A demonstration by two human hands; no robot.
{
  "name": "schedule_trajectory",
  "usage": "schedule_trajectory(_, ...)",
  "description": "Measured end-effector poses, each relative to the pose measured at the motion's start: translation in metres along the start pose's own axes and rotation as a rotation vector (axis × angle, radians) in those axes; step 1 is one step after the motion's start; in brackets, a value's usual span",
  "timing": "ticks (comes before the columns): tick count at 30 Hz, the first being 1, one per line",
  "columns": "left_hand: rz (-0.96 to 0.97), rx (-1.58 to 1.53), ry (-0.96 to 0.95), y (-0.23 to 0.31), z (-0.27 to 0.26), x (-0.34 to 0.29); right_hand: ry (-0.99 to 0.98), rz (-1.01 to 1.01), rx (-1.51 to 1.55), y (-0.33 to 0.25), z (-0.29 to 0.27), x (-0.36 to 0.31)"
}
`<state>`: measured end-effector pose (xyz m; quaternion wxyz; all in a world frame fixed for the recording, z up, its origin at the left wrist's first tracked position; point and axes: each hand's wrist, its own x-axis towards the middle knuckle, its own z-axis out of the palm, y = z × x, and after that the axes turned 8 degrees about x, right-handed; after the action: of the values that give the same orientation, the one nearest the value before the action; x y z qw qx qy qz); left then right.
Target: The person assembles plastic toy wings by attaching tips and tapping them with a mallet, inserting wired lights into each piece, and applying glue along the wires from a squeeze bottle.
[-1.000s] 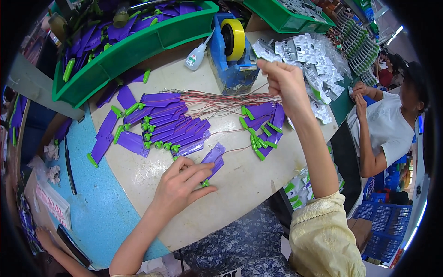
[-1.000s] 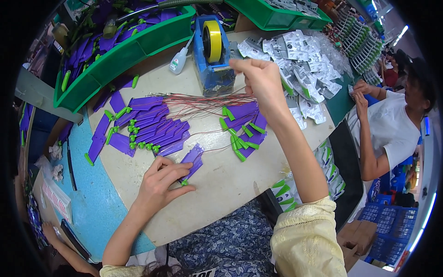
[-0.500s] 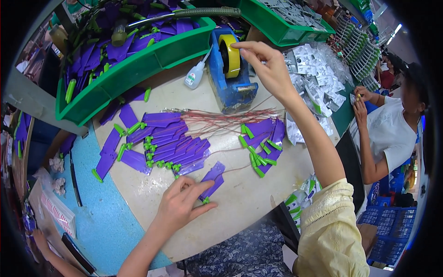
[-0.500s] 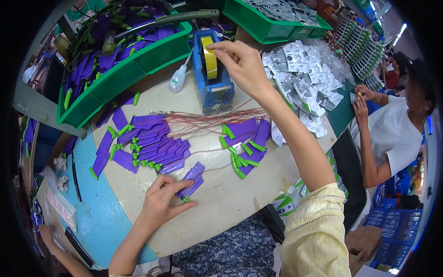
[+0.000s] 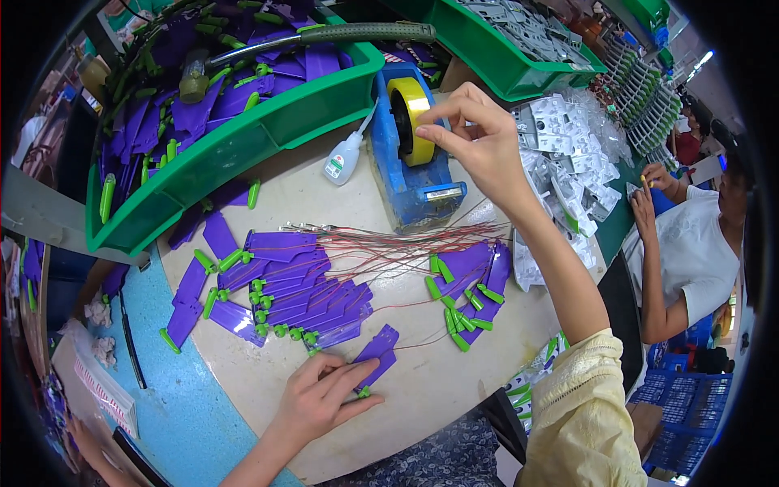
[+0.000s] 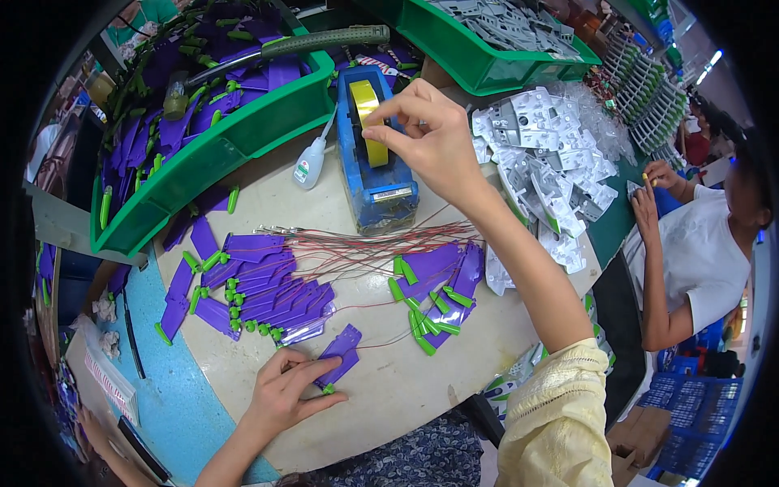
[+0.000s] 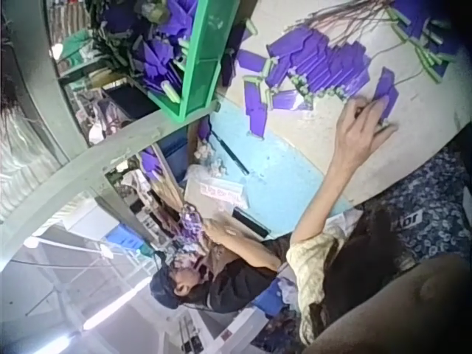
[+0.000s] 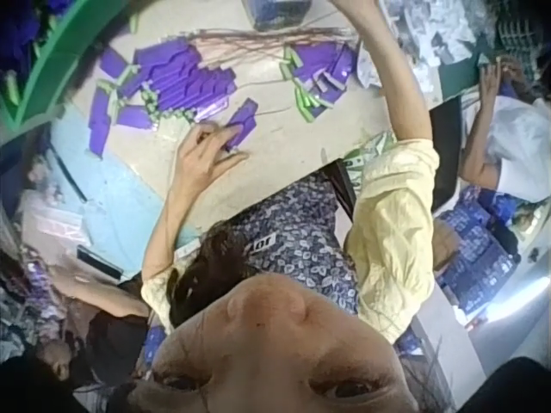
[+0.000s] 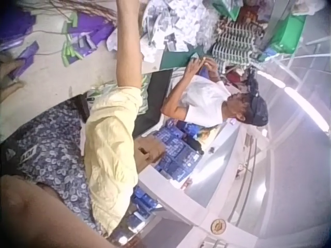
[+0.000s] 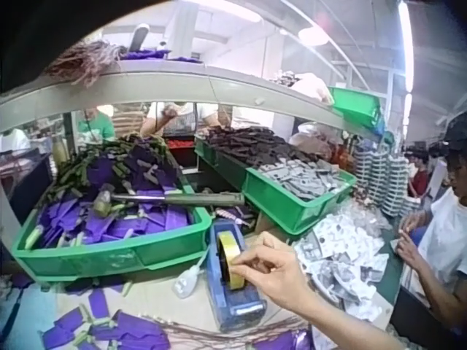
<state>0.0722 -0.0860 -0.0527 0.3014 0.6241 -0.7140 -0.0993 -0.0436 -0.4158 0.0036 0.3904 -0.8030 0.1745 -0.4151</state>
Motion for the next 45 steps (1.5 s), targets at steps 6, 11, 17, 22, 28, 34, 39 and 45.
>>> schedule_trajectory(6,0.002,-0.001,0.021,-0.002,-0.001,0.000,0.037,0.028,0.025,-0.045,0.007,-0.033)
schedule_trajectory(11,0.019,-0.005,0.026,0.001,0.001,0.002,0.090,0.146,-0.054,-0.048,0.015,-0.104)
schedule_trajectory(17,0.017,-0.045,0.048,0.001,0.001,0.001,0.100,0.279,0.038,-0.048,0.023,-0.132)
schedule_trajectory(22,0.007,-0.029,0.066,0.001,0.003,-0.001,0.175,0.818,0.309,-0.063,0.004,-0.080)
schedule_trajectory(28,0.009,-0.017,0.073,0.002,0.003,-0.001,0.091,0.778,0.108,-0.047,0.000,-0.077)
schedule_trajectory(34,0.007,-0.015,0.071,0.002,0.002,-0.001,0.077,0.253,-0.323,-0.038,-0.003,-0.059)
schedule_trajectory(39,0.025,-0.017,0.075,0.001,0.003,-0.001,0.126,0.632,0.284,-0.054,0.001,-0.037)
schedule_trajectory(45,0.024,-0.025,0.071,0.000,0.002,-0.001,0.122,0.893,0.550,-0.073,-0.009,-0.050)
